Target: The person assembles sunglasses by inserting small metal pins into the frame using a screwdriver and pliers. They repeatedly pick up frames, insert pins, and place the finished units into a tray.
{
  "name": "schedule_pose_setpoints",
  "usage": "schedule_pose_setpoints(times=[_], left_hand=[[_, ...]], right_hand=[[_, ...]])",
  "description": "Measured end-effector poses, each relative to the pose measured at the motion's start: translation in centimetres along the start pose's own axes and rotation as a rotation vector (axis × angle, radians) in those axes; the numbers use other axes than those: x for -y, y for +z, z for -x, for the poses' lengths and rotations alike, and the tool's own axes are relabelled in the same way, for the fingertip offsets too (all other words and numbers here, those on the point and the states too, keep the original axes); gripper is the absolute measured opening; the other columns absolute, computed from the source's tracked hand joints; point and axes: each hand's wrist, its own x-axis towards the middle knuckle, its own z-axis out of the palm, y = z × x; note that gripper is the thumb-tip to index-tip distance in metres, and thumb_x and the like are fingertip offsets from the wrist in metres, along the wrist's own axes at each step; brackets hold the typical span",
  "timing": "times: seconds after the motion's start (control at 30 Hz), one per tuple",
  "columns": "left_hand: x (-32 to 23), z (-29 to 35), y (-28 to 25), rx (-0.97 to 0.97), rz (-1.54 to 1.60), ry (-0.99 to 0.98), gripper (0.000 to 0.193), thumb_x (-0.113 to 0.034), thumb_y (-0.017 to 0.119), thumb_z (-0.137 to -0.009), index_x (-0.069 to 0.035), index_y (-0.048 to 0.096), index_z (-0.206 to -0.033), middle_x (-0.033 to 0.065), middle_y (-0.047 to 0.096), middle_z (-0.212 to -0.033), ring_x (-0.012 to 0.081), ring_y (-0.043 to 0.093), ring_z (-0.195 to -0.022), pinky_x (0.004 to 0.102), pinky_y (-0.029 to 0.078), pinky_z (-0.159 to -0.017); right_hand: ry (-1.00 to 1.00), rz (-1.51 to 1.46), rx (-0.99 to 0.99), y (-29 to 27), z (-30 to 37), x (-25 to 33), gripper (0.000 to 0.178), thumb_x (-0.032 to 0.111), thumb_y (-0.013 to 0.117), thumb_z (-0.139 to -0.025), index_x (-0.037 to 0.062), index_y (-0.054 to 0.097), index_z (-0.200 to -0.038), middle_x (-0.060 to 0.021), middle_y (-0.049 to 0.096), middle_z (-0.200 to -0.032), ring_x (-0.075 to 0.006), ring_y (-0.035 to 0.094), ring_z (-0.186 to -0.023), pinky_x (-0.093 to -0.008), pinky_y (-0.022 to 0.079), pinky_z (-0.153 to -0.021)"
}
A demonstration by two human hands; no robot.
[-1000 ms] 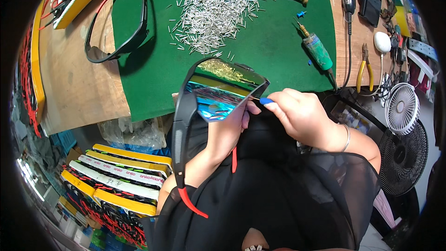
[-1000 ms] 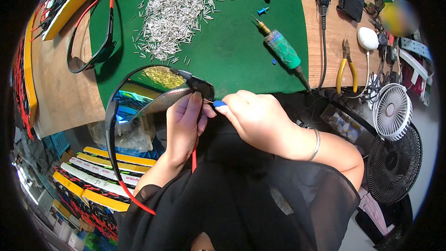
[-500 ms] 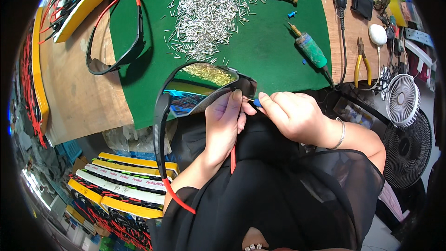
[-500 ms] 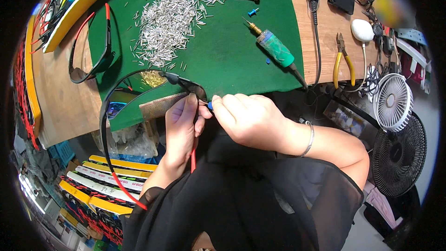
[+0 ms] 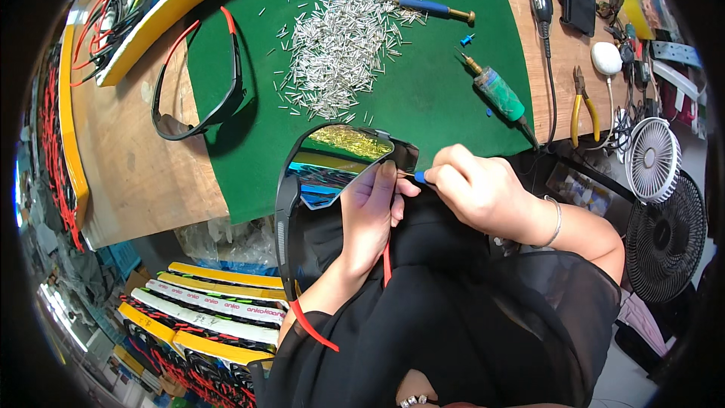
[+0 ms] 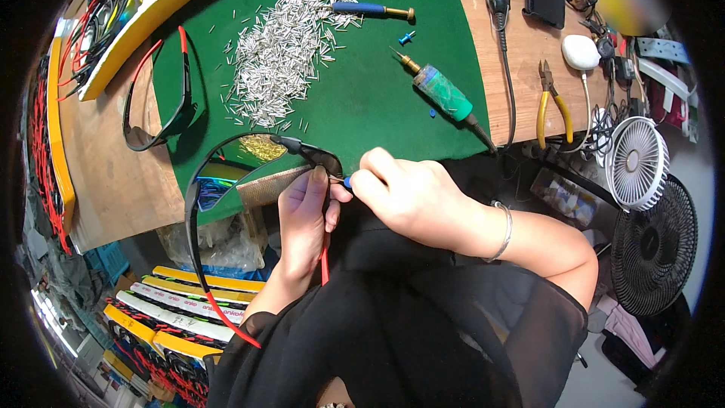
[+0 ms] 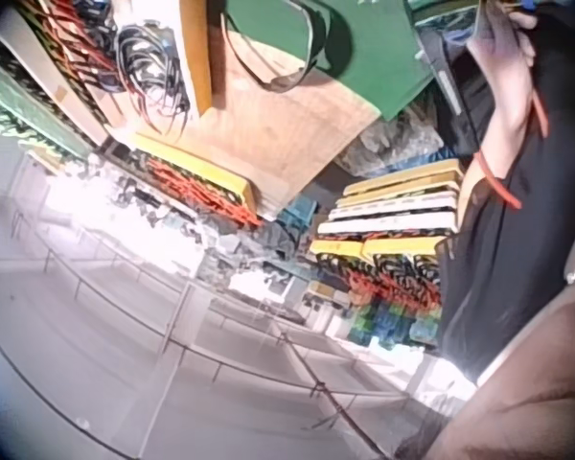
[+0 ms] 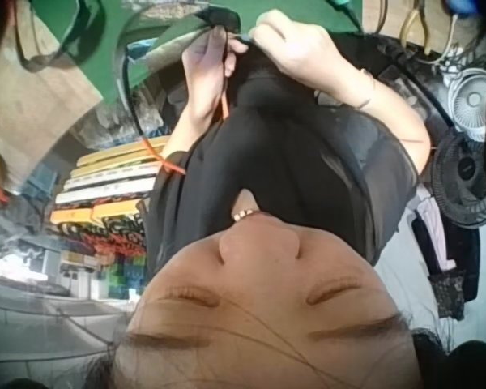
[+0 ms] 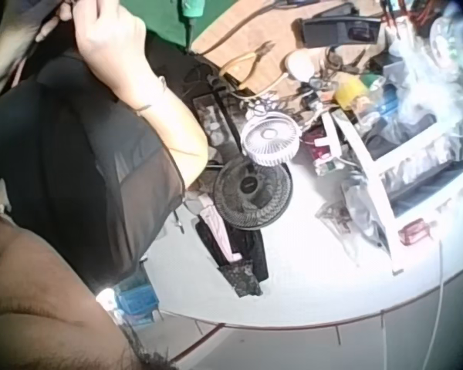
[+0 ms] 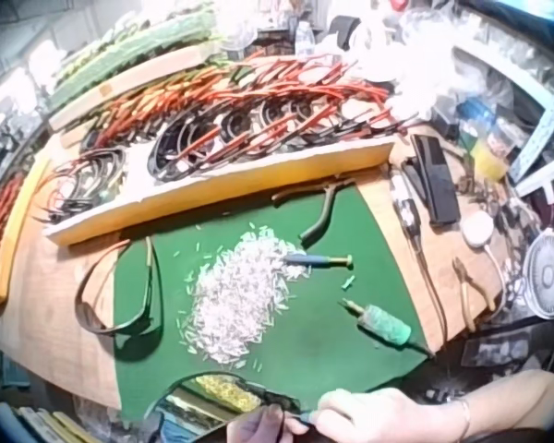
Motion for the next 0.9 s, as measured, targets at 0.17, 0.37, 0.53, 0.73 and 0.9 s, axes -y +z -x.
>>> schedule_pose_setpoints(times=[0.17,0.37,0.53,0.73,0.9], left_hand=[[0.3,-0.1,-0.2,-0.001,0.004,-0.009,0.033,-0.026,0.042,-0.095,0.0,0.054,-0.079,0.0064,0.059,-0.067,0.0044,0.041,-0.043,0.0167,0.031,-0.038],[0.2,-0.1,-0.2,0.019,0.024,-0.018,0.033,-0.026,0.042,-0.095,0.0,0.054,-0.079,0.0061,0.059,-0.068,0.0039,0.04,-0.043,0.0164,0.031,-0.038],[-0.2,0.0,-0.1,0.011,0.016,-0.042,0.033,-0.025,0.042,-0.095,-0.001,0.054,-0.077,0.0057,0.058,-0.067,0.0037,0.04,-0.043,0.0164,0.031,-0.038],[-0.3,-0.1,0.0,0.023,0.025,-0.057,0.034,-0.023,0.041,-0.096,0.0,0.055,-0.075,0.0057,0.058,-0.066,0.0037,0.039,-0.043,0.0167,0.03,-0.038],[-0.5,0.0,0.2,0.003,-0.021,-0.058,0.033,-0.021,0.04,-0.096,0.0,0.055,-0.074,0.0061,0.058,-0.066,0.0043,0.039,-0.043,0.0169,0.029,-0.038]], right_hand=[[0.198,-0.222,0.145,-0.1,0.3,-0.2,0.02,0.019,0.058,-0.083,0.0014,0.049,-0.079,-0.0136,0.051,-0.063,-0.0295,0.055,-0.053,-0.0349,0.046,-0.048],[0.246,-0.406,0.07,-1.1,-0.4,0.3,0.019,0.016,0.06,-0.081,-0.0006,0.052,-0.083,-0.0139,0.052,-0.069,-0.031,0.056,-0.061,-0.035,0.048,-0.055],[0.175,-0.294,0.3,-1.2,0.0,-0.5,0.025,0.015,0.061,-0.079,-0.0003,0.048,-0.093,-0.0147,0.052,-0.078,-0.0306,0.057,-0.066,-0.0357,0.047,-0.056],[0.383,-0.489,0.246,-1.5,-0.4,0.0,0.022,0.018,0.059,-0.081,-0.0013,0.05,-0.089,-0.015,0.054,-0.07,-0.0312,0.057,-0.066,-0.0366,0.046,-0.055],[0.287,-0.357,0.094,-0.2,0.6,0.1,0.021,0.019,0.06,-0.082,-0.0006,0.053,-0.083,-0.0151,0.056,-0.072,-0.03,0.059,-0.066,-0.0354,0.047,-0.055]])
